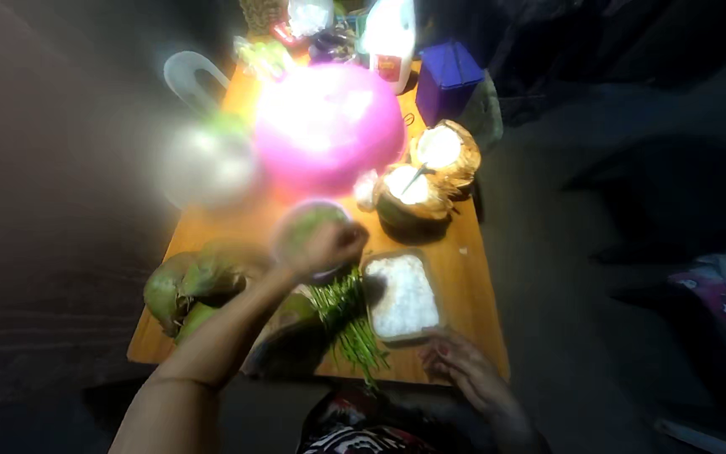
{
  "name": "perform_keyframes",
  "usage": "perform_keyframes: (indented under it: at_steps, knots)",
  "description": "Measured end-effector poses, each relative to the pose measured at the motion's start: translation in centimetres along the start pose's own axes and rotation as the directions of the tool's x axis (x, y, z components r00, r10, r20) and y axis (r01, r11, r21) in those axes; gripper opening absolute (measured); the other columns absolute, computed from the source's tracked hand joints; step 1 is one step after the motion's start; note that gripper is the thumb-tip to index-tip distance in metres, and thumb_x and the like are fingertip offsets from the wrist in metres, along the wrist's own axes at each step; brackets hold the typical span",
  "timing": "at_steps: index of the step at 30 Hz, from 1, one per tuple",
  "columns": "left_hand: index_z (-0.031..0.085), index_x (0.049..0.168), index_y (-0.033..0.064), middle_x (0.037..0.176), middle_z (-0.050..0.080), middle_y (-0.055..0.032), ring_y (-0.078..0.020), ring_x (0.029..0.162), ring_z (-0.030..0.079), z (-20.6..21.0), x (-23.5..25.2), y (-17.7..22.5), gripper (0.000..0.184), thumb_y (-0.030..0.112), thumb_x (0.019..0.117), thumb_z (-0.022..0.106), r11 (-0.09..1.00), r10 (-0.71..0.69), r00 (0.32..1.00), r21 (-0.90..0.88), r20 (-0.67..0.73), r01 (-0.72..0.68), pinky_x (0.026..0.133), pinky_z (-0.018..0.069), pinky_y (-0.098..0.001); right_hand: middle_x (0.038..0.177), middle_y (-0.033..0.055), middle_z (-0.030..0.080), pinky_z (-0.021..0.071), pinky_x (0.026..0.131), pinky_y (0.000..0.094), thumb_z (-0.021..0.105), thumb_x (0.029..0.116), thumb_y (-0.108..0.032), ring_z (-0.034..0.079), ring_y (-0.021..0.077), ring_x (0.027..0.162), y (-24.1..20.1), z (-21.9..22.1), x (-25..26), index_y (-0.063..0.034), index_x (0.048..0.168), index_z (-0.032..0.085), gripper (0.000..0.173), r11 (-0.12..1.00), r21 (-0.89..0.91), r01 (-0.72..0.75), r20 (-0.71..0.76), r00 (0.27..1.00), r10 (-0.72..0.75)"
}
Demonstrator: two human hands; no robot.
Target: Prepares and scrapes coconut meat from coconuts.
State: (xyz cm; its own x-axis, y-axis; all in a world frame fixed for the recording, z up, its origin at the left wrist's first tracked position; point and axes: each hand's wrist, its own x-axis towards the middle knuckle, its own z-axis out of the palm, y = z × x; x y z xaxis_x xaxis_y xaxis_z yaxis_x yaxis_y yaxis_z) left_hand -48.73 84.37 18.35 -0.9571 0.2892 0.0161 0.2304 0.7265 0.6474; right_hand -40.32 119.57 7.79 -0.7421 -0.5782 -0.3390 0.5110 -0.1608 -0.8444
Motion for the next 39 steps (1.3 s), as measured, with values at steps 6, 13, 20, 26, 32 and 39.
perform_keyframes:
  at_steps: [6,13,20,26,32,39]
  knots:
    - [0.064,0.122,-0.0042,0.094,0.069,-0.0182,-0.0243,0.075,0.066,18.5,-13.3,7.8,0.04,0.03,0.11,0.047,0.783,-0.368,0.337,0.094,0.867,0.615,0.077,0.0562,-0.0445,0.099,0.007,0.076,0.0636,0.08,0.037,0.049,0.1005,-0.01,0.075,0.0202,0.085,2.3,-9.5,-14.8,-0.0002,0.132,0.06,0.035,1.0,-0.01,0.027,-0.142,0.99,-0.029]
    - [0.062,0.122,-0.0088,0.111,0.066,-0.0243,-0.0321,0.099,0.065,30.0,-23.6,13.8,0.027,0.008,0.1039,0.053,0.716,-0.337,0.226,0.094,0.914,0.691,0.089,0.0508,-0.0517,0.096,0.0035,0.077,0.0636,0.079,0.0352,0.032,0.1072,-0.008,0.075,0.0178,0.082,1.7,-18.3,-26.0,-0.0058,0.132,0.058,0.036,0.988,0.124,0.092,-0.304,0.951,-0.05]
    - [0.059,0.115,0.0122,0.095,0.063,-0.0052,-0.0153,0.079,0.059,35.6,-16.2,15.2,0.055,0.049,0.1087,0.019,0.109,-0.334,0.061,-0.026,0.941,0.994,0.07,0.0501,-0.037,0.096,0.0043,0.077,0.0634,0.079,0.0341,0.04,0.1057,-0.01,0.075,0.0173,0.083,-2.4,-22.3,-20.4,-0.0054,0.131,0.061,0.033,0.989,0.092,0.113,-0.199,0.976,-0.093]
    - [0.06,0.121,-0.0114,0.11,0.063,-0.0284,-0.0371,0.097,0.062,35.8,0.0,17.8,0.032,0.012,0.1063,0.045,0.747,-0.389,0.158,0.211,0.908,0.63,0.087,0.0486,-0.0572,0.096,0.007,0.075,0.0633,0.078,0.0353,0.043,0.1042,-0.001,0.074,0.0177,0.081,-8.0,-28.1,-14.4,0.0045,0.132,0.057,0.031,0.973,-0.167,-0.157,-0.207,0.971,0.121]
    - [0.058,0.133,-0.002,0.117,0.065,-0.0275,-0.0407,0.107,0.064,28.8,15.2,19.7,0.042,0.03,0.1111,0.042,0.827,-0.299,0.694,-0.184,0.655,0.531,0.095,0.0473,-0.0613,0.096,0.0097,0.072,0.061,0.069,0.0279,0.049,0.103,0.002,0.071,0.0123,0.075,-14.8,-35.2,-6.6,0.0065,0.133,0.057,0.032,0.791,-0.524,-0.314,-0.342,0.929,0.142]
    - [0.054,0.138,-0.0019,0.122,0.065,-0.0284,-0.0454,0.116,0.063,28.1,21.0,19.9,0.042,0.028,0.1087,0.05,0.878,-0.302,0.852,-0.222,0.428,0.423,0.1,0.0458,-0.0648,0.095,0.0109,0.072,0.0614,0.069,0.0298,0.049,0.1045,-0.002,0.071,0.0146,0.075,-18.7,-35.0,6.8,0.0052,0.133,0.057,0.031,0.771,-0.589,-0.242,-0.157,0.97,0.185]
